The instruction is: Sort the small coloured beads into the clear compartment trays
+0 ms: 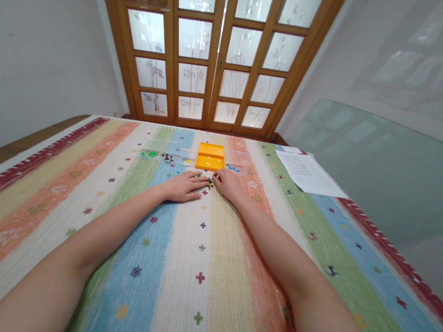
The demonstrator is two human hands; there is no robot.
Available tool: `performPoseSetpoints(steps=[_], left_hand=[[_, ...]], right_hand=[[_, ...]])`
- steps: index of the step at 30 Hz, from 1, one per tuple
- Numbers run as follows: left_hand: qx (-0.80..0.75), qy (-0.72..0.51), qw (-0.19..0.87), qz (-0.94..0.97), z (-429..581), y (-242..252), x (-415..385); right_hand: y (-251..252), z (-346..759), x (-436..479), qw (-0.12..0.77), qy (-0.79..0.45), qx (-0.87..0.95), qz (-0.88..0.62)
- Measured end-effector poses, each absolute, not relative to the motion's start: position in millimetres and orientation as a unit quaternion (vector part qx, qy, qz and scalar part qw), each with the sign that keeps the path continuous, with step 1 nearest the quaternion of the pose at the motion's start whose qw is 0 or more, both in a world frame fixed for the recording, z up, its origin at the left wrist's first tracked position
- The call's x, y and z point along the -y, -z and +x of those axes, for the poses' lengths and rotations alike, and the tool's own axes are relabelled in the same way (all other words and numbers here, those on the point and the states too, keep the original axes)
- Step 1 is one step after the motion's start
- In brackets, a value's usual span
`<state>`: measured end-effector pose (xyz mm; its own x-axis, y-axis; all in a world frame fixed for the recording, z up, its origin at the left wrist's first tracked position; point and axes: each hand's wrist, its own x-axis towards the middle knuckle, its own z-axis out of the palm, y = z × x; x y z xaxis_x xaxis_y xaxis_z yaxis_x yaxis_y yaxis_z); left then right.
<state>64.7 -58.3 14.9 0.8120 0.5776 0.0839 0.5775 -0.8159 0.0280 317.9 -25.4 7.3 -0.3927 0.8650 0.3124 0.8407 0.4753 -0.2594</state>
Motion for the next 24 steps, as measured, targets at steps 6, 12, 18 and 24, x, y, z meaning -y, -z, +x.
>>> performPoseSetpoints(steps=[6, 12, 18, 24], left_hand=[[-0.346, -0.038, -0.005, 0.938, 63.9, -6.3, 54.6], [-0.390, -0.032, 0.010, 0.920, 56.6, -1.1, 47.3], [-0.422, -0.020, 0.022, 0.906, 51.0, -2.1, 45.8], [-0.423, -0.024, 0.019, 0.906, 47.0, 1.3, 42.5]], right_hand=[[-10.3, 317.1, 28.8, 0.214, -0.039, 0.834, -0.507], [-5.9, 317.1, 28.6, 0.223, -0.038, 0.866, -0.446], [-1.4, 317.0, 24.7, 0.225, -0.042, 0.869, -0.438], [-4.5, 315.3, 28.6, 0.202, -0.022, 0.894, -0.399]])
